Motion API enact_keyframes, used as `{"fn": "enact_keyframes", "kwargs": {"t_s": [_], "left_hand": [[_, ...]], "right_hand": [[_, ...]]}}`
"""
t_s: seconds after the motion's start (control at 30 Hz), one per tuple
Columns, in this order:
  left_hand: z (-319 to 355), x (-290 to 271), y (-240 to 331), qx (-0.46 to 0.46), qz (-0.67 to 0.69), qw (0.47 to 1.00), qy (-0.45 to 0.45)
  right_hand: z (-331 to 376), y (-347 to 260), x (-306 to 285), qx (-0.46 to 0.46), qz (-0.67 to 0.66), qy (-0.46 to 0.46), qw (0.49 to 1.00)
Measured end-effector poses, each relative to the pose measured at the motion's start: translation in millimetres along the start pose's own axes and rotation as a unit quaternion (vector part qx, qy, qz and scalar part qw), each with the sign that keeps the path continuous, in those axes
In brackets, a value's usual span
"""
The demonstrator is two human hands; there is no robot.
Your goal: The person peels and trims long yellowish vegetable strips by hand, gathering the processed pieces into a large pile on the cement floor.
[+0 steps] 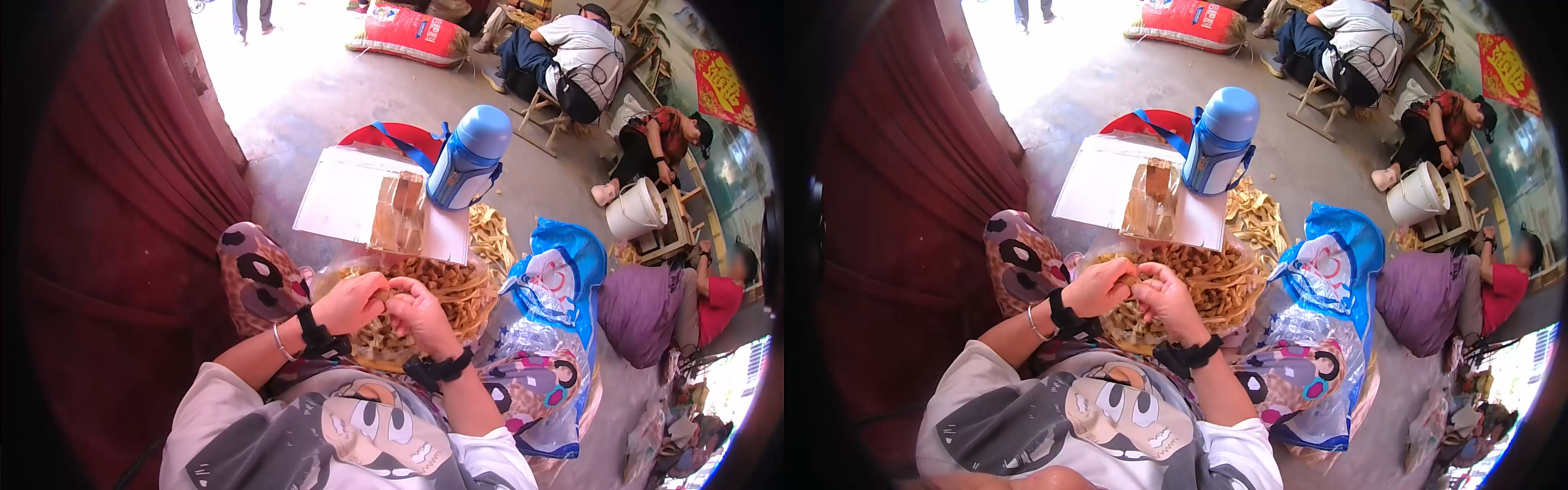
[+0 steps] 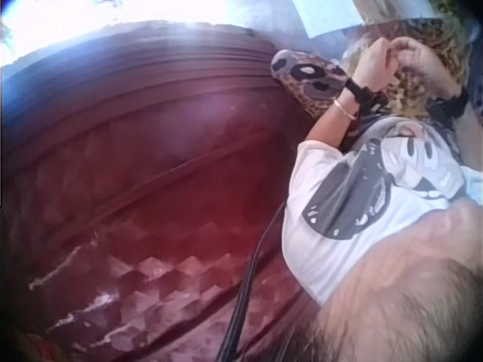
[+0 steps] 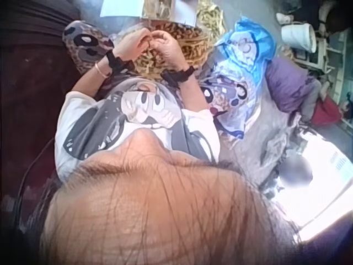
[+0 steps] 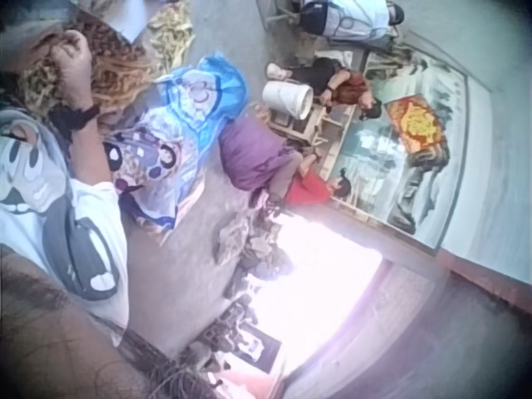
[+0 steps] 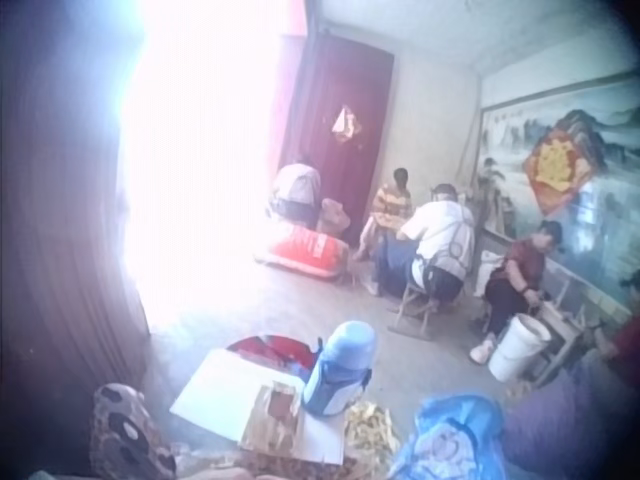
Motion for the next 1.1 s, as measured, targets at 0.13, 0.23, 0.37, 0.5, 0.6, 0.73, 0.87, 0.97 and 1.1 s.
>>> {"fn": "enact_keyframes", "kwargs": {"t_s": [0.13,0.23,0.37,0.5,0.6,0.73,0.87,0.97,1.1], "left_hand": [[4.3,-4.9,-6.2,-0.017,-0.036,0.999,-0.002],[7.7,-4.1,-14.4,-0.011,-0.035,0.999,0.012],[13.0,-1.8,-15.4,-0.043,-0.006,0.998,0.045],[16.6,-4.1,-10.2,-0.041,0.044,0.998,0.034],[20.9,-7.1,-5.6,0.023,0.096,0.994,0.054],[17.2,-18.5,4.5,0.059,0.136,0.982,0.121],[21.1,-27.2,-2.9,0.053,0.122,0.977,0.168],[17.2,-36.1,-2.5,0.018,0.107,0.981,0.162],[17.3,-33.4,-2.9,-0.042,0.167,0.978,0.122]], "right_hand": [[-3.9,3.6,4.1,-0.052,0.161,0.06,0.984],[-7.4,-1.8,11.7,-0.18,0.329,0.136,0.917],[3.6,-10.9,28.3,-0.232,0.433,0.18,0.852],[5.5,7.1,25.8,-0.195,0.324,0.166,0.911],[19.2,13.2,34.3,-0.113,0.128,0.132,0.976],[42.4,-1.6,53.5,-0.078,-0.006,0.077,0.994],[41.2,-12.1,63.9,-0.08,0.003,0.047,0.996],[26.0,-8.9,59.8,-0.059,-0.034,0.024,0.997],[15.6,-7.4,37.4,0.0,-0.029,-0.007,1.0]]}}
Point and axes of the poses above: each hand's wrist, its own z-axis away from the middle knuckle, its own x-axis out of the palm, y = z × x, the point moved 2 cm from there along -z, towards the middle knuckle, and after that the axes turned 12 degrees about x, right-handed, at the moved point
